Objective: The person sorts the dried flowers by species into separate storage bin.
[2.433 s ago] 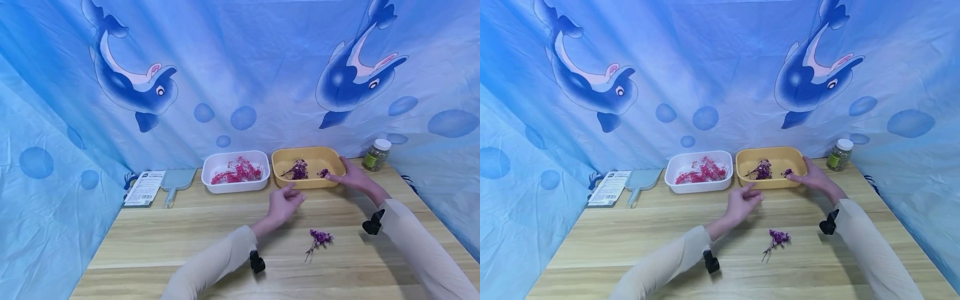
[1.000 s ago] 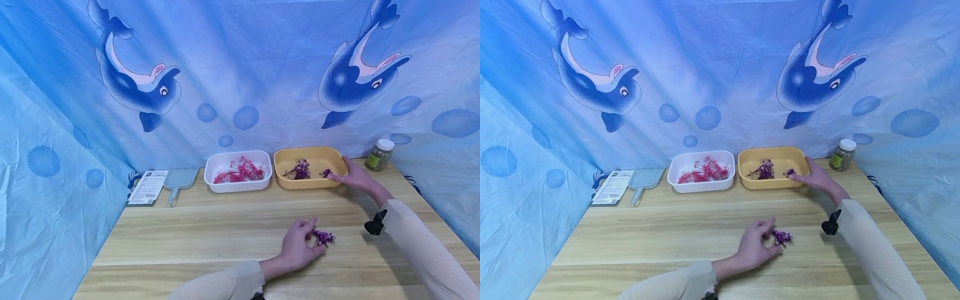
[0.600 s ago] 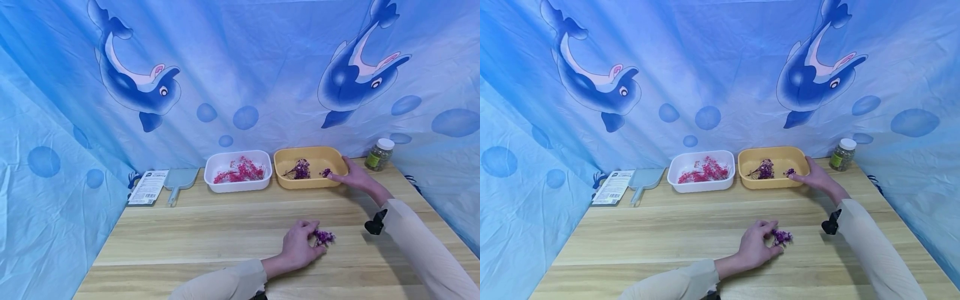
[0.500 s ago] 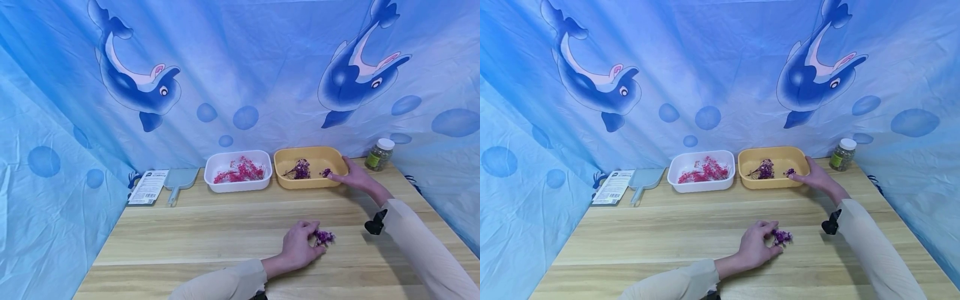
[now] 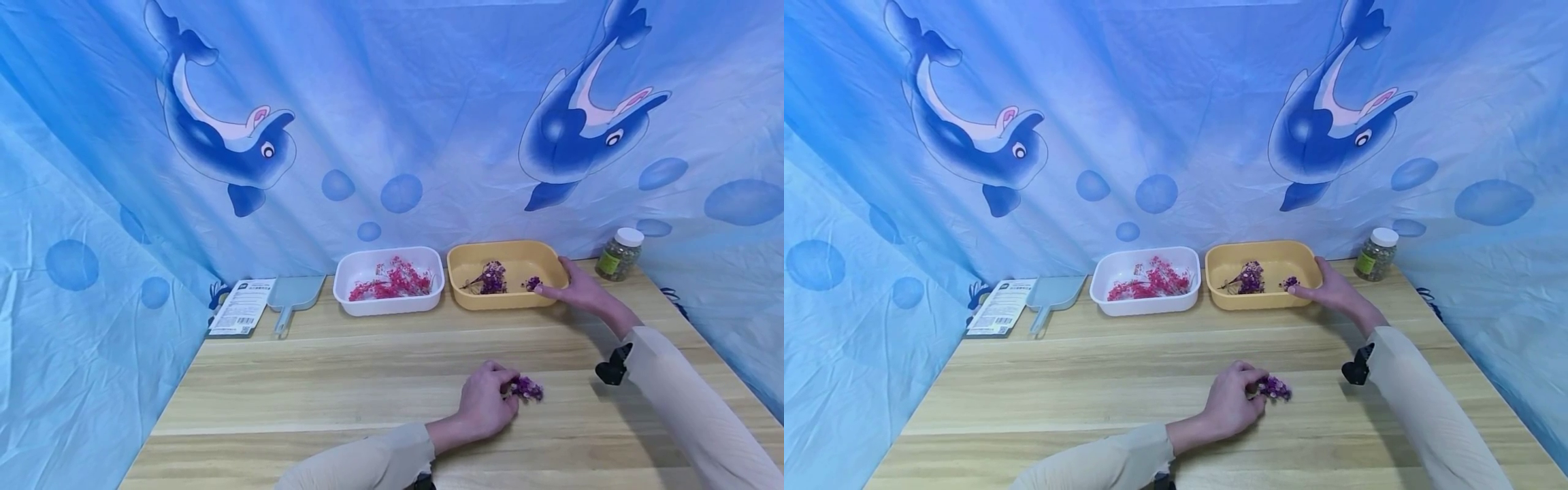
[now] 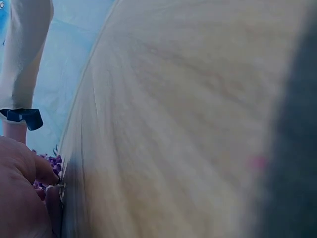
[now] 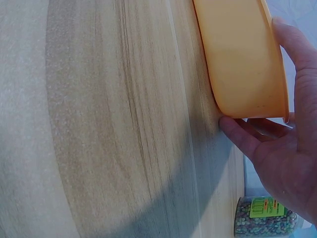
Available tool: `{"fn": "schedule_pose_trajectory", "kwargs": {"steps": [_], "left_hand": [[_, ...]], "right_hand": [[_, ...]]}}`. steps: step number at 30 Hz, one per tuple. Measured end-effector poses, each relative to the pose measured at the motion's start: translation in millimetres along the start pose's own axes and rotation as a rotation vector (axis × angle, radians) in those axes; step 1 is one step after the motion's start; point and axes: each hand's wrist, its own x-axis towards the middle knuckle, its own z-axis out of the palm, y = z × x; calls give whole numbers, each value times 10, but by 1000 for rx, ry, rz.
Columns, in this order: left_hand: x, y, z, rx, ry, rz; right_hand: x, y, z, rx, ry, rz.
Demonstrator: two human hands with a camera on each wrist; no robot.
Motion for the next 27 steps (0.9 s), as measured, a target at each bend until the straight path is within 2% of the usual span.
{"fn": "schedule_pose_trajectory", "kwargs": {"steps": [8,13,17,22,27], "left_hand": [[24,-36,-12,-94,38,20],[28,-50,-2,-94,54,30],[27,-26,-9,-32,20,-5],[29,49,-19,89,-41,-38],[38,94,-1,206,-64,14]], "right_hand": [[6,3,1,4,2,-9],[15,10,8,7,-1,-4],[18,21,7,8,-1,-5],[8,9,8,12,-2,-7],[3,1,4,9,-3,-2]]}}
